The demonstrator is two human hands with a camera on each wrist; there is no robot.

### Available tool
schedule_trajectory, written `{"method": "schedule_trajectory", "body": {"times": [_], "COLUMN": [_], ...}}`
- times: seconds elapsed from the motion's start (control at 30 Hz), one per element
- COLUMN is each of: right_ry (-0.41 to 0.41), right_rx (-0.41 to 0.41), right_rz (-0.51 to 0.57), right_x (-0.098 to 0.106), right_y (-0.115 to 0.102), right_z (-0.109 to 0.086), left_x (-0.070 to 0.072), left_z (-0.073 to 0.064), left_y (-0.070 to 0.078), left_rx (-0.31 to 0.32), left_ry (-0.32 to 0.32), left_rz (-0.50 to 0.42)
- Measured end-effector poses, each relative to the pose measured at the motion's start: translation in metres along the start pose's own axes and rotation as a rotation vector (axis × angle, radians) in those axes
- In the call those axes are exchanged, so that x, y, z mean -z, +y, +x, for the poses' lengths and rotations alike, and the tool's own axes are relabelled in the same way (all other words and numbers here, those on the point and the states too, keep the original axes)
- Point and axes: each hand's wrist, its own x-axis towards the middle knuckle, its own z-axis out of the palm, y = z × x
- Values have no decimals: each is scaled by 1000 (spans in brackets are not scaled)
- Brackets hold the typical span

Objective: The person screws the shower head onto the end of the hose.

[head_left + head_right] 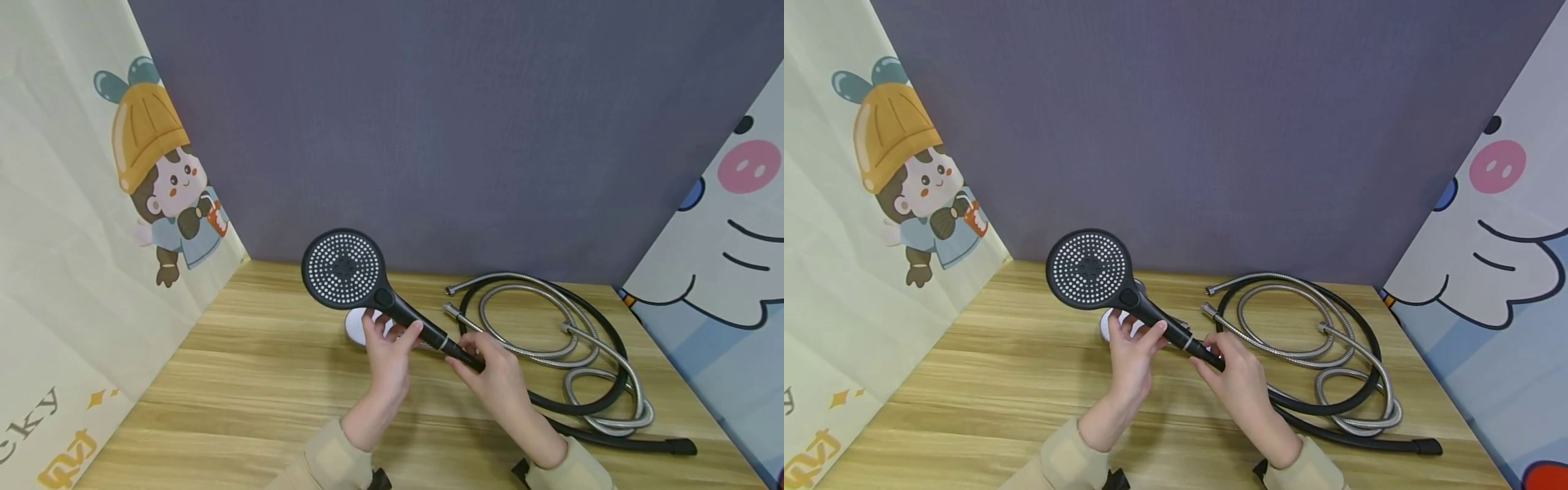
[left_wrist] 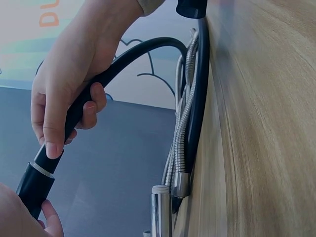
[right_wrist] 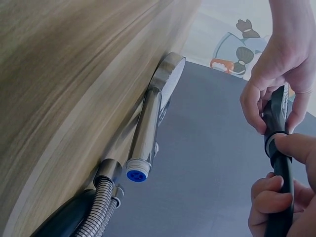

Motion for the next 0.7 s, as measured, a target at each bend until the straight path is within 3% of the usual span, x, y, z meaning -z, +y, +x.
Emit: {"method": "schedule_trajectory", "body": {"times": [0.7], "right_ry": [9], "right_rx": [20], "right_rz": [0], "right_x": [-1], "right_y": [1], "right_z": [-2], "left_x": [-2], "left_z": [0], "left_y": [1], "left_rx": [-8], "left_ry": [11], "left_rz": [6]}}
